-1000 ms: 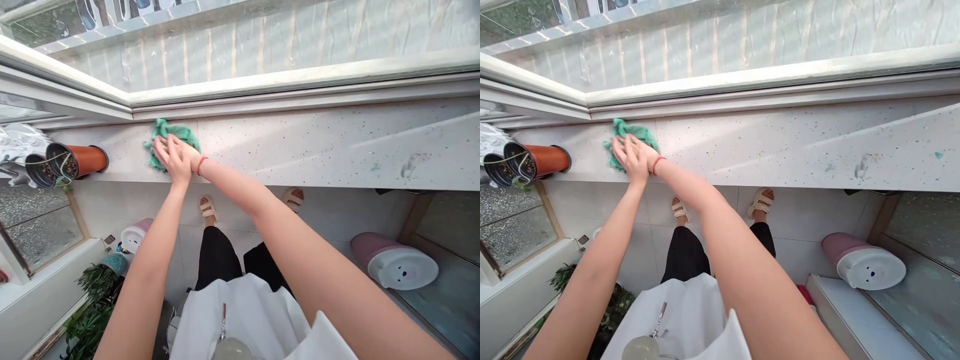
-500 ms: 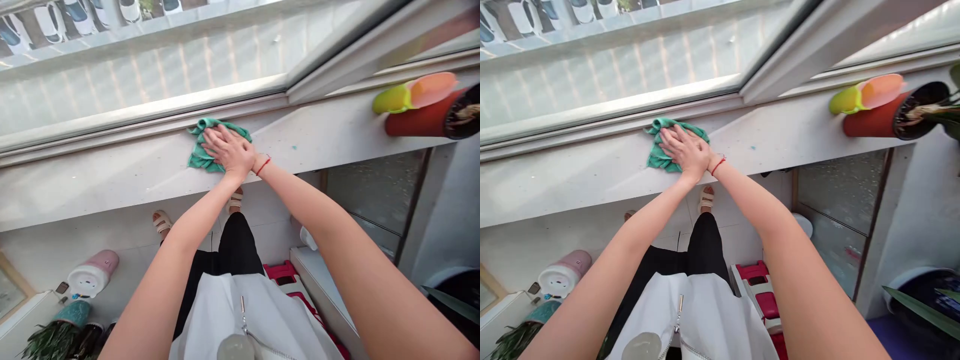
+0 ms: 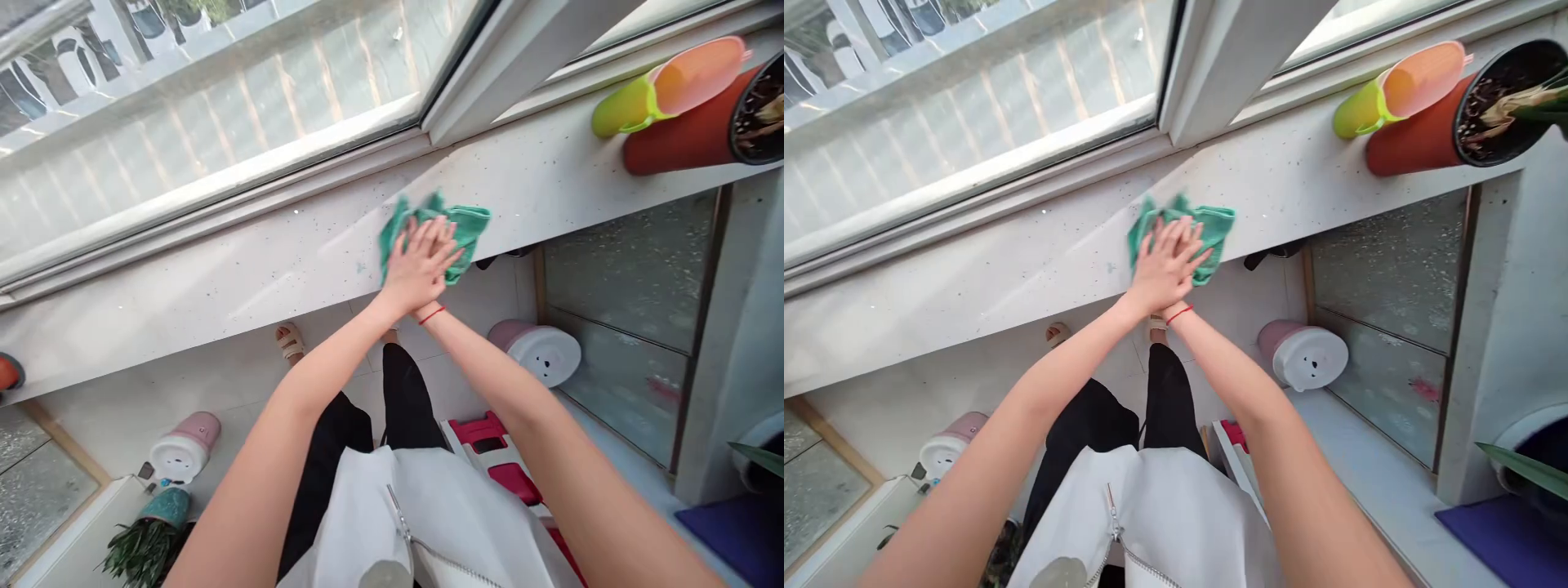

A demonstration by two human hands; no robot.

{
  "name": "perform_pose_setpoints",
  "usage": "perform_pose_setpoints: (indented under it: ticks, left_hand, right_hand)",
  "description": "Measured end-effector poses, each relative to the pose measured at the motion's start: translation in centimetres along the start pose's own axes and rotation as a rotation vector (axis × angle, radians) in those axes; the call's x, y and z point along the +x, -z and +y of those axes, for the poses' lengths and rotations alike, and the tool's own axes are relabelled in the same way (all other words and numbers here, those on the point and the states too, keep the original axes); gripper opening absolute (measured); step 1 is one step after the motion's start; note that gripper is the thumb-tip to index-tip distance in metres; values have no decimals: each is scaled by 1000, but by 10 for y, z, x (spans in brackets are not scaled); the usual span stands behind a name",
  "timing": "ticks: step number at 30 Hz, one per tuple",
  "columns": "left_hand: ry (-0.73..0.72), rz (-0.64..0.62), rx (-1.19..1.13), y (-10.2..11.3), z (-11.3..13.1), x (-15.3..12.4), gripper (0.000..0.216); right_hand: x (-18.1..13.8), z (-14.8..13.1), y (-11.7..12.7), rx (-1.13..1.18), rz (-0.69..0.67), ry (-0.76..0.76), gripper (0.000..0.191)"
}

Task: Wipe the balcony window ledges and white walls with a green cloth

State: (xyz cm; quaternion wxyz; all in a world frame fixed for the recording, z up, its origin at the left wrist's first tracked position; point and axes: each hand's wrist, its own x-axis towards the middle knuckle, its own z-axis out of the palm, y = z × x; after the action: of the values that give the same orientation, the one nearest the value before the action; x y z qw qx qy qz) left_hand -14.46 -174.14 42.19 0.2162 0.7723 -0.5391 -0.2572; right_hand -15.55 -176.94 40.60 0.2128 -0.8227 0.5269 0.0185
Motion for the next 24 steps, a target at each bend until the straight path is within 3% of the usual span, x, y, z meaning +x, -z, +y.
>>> perform_pose_setpoints:
  ticks: [3,6,9,11,13,15,17,19,22,24]
  left_hand:
    - [247,58,79,45,-70,-95,74]
    - [503,233,161,73,-136,-185,78]
    - [663,438,164,84,-175,-260,72]
    - [744,513,151,79,-176,-302,74]
    - [877,440,135,64,-156,-338,77]
    - [1099,112,99,43,-120,-368,76]
    - [1319,-322,27,20,-83,-392,75]
    - [1469,-593,-47,2,-55,-407,78]
    - [1576,-657,-106,-13,-38,-418,79]
    - [1648,-650,-116,-14,-40,-422,79]
  right_hand:
    - [-64,-69,-42,39,-323,221,68]
    - [-121,-139,-80,130,-637,654,67]
    - [-142,-187,-96,81,-724,1090,66]
    - [-125,-196,-90,4,-719,1325,67]
    - [-88,-179,-73,-49,-703,1463,66]
    - [-43,-139,-50,-85,-651,1440,66]
    - [-2,-84,-27,-132,-536,1266,66]
    - [31,-26,-8,-168,-363,1035,61]
    - [68,36,14,-147,-63,784,53]
    - [90,45,22,-86,109,759,52]
